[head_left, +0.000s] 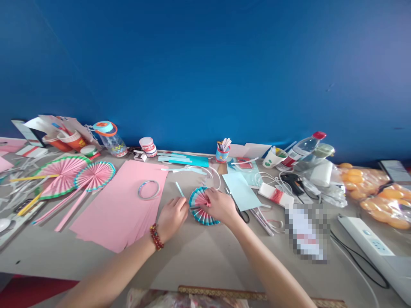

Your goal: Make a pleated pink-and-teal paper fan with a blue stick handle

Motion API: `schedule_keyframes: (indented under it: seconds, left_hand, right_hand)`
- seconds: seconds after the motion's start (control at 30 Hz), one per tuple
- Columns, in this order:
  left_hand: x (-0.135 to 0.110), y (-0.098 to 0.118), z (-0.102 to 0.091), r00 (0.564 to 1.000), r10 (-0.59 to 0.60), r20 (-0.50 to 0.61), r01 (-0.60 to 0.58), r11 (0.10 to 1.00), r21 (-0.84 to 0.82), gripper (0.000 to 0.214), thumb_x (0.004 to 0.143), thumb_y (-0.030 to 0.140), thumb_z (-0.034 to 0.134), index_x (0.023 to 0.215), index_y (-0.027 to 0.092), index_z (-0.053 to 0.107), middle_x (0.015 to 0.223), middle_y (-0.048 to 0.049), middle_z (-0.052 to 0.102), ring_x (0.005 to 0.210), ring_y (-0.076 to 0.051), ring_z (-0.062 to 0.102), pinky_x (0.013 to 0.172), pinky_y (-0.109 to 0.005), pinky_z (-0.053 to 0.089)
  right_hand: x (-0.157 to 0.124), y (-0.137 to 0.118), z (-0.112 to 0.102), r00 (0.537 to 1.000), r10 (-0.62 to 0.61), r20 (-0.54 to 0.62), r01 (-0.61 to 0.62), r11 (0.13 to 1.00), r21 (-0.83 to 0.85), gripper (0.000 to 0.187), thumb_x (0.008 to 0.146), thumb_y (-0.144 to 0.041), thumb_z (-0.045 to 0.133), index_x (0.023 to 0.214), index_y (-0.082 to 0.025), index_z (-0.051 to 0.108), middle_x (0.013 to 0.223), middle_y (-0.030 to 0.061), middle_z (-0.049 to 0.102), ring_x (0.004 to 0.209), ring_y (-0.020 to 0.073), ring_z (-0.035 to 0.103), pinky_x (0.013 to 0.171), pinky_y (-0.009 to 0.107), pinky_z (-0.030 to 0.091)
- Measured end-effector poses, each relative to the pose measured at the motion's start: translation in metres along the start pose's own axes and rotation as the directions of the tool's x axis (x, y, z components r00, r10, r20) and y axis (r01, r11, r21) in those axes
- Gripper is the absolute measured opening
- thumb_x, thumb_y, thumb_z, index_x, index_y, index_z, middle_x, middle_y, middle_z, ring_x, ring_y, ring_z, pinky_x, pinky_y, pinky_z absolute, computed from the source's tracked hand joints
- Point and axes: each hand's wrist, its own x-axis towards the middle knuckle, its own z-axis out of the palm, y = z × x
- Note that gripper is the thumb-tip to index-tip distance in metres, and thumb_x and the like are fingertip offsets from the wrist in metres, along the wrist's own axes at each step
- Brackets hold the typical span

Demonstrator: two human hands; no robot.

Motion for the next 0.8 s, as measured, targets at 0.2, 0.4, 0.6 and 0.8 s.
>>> schedule_keyframes:
  seconds: [0.2,0.4,0.6,0.8]
  left_hand:
    - [-0.014,-0.012,-0.039,0.933,0.259,-0.251,-0.264,0.964,0.018,0.014,0.093,0.009,0.052,0.092,0.020,0.061,0.091,-0.0035,0.069,0.085,-0.017,0.064,0.084,-0.034,0.052]
    - [-0.029,-0.010,-0.069,0.724,0.473,-0.502,-0.482,0.868,0.122,0.020,0.082,0.005,0.065,0.094,0.021,0.066,0.090,-0.0001,0.073,0.087,-0.015,0.069,0.093,-0.036,0.056]
    - [-0.028,-0.001,-0.075,0.650,0.540,-0.535,-0.540,0.823,0.174,0.023,0.077,0.010,0.075,0.081,0.030,0.065,0.085,0.0077,0.072,0.080,-0.011,0.070,0.089,-0.031,0.060]
    - [-0.025,0.002,-0.082,0.679,0.592,-0.435,-0.601,0.788,0.133,0.019,0.079,0.010,0.070,0.091,0.025,0.065,0.092,0.0024,0.073,0.090,-0.013,0.068,0.099,-0.036,0.054]
  right_hand:
    - [-0.012,0.009,-0.005,0.989,-0.045,-0.142,0.085,0.955,0.285,0.016,0.094,-0.032,0.051,0.090,-0.021,0.062,0.100,0.0052,0.065,0.086,0.0167,0.062,0.072,0.026,0.044]
    - [-0.049,-0.021,-0.027,0.991,-0.125,0.054,-0.005,0.358,0.934,0.043,0.096,-0.054,0.047,0.084,-0.017,0.066,0.080,0.0042,0.064,0.072,0.0149,0.060,0.069,0.027,0.048]
    - [-0.073,-0.053,-0.038,0.937,-0.246,0.247,-0.223,0.120,0.967,0.033,0.077,-0.047,0.074,0.081,-0.016,0.064,0.076,0.0016,0.068,0.068,0.0124,0.061,0.067,0.025,0.049]
    - [-0.073,-0.049,-0.035,0.950,-0.238,0.203,-0.135,0.274,0.952,0.010,0.078,-0.026,0.064,0.076,-0.016,0.063,0.070,0.0004,0.066,0.064,0.0113,0.060,0.061,0.022,0.045]
